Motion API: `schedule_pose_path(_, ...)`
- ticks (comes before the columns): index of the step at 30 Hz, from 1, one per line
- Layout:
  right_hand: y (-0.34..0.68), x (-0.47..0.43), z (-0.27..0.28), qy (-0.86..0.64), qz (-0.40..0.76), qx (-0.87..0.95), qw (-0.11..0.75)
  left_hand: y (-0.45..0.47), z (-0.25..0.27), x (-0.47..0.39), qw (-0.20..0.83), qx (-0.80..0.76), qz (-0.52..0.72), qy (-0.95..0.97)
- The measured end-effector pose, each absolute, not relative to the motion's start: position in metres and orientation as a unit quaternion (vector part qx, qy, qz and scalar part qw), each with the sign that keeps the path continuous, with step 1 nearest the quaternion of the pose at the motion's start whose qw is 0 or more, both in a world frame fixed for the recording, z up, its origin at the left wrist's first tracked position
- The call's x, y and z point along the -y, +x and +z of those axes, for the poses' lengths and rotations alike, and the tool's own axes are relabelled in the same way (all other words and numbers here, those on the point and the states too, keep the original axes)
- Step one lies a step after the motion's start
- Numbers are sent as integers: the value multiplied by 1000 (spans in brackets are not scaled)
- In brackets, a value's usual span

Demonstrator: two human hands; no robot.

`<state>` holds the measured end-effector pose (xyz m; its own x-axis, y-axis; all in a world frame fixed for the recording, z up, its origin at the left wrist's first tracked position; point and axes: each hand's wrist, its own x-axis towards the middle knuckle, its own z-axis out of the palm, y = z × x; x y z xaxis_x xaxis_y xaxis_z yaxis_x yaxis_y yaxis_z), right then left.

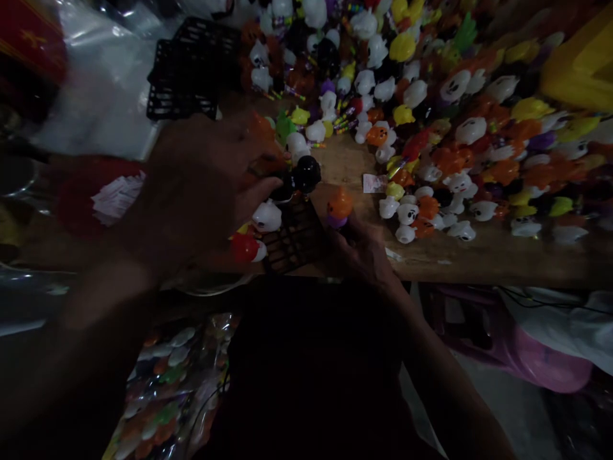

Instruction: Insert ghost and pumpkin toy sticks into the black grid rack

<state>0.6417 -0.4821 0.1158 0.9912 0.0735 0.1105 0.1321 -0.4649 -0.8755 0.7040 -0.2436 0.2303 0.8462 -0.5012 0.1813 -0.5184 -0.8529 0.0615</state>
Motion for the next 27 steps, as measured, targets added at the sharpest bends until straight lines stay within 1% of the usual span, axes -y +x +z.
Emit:
schedule_pose_path(6, 658, 460, 112, -839, -74, 121, 525, 701, 223, 253, 105, 267, 56, 956)
schedule_pose_path(10, 664, 452, 111, -835, -82, 99, 535, 714, 215, 242, 162, 302, 38, 939)
schedule_pose_path(13, 664, 447, 113, -829, -84, 77, 547, 720, 214, 237, 181, 330, 53, 925)
schedule_pose_path(17, 664, 441, 110, -830, -72, 86, 547, 719, 215, 235, 192, 330, 63, 922)
schedule_pose_path(21, 667, 438, 98, -855, -85, 117, 498, 715, 216, 235, 195, 321, 84, 923)
schedule_pose_path(23, 666, 438, 95, -863, -93, 124, 481, 713, 215, 235, 176, 324, 85, 926)
schedule_pose_path(27, 662, 440, 96, -858, -99, 155, 480, 709, 210, 236, 141, 359, 107, 916)
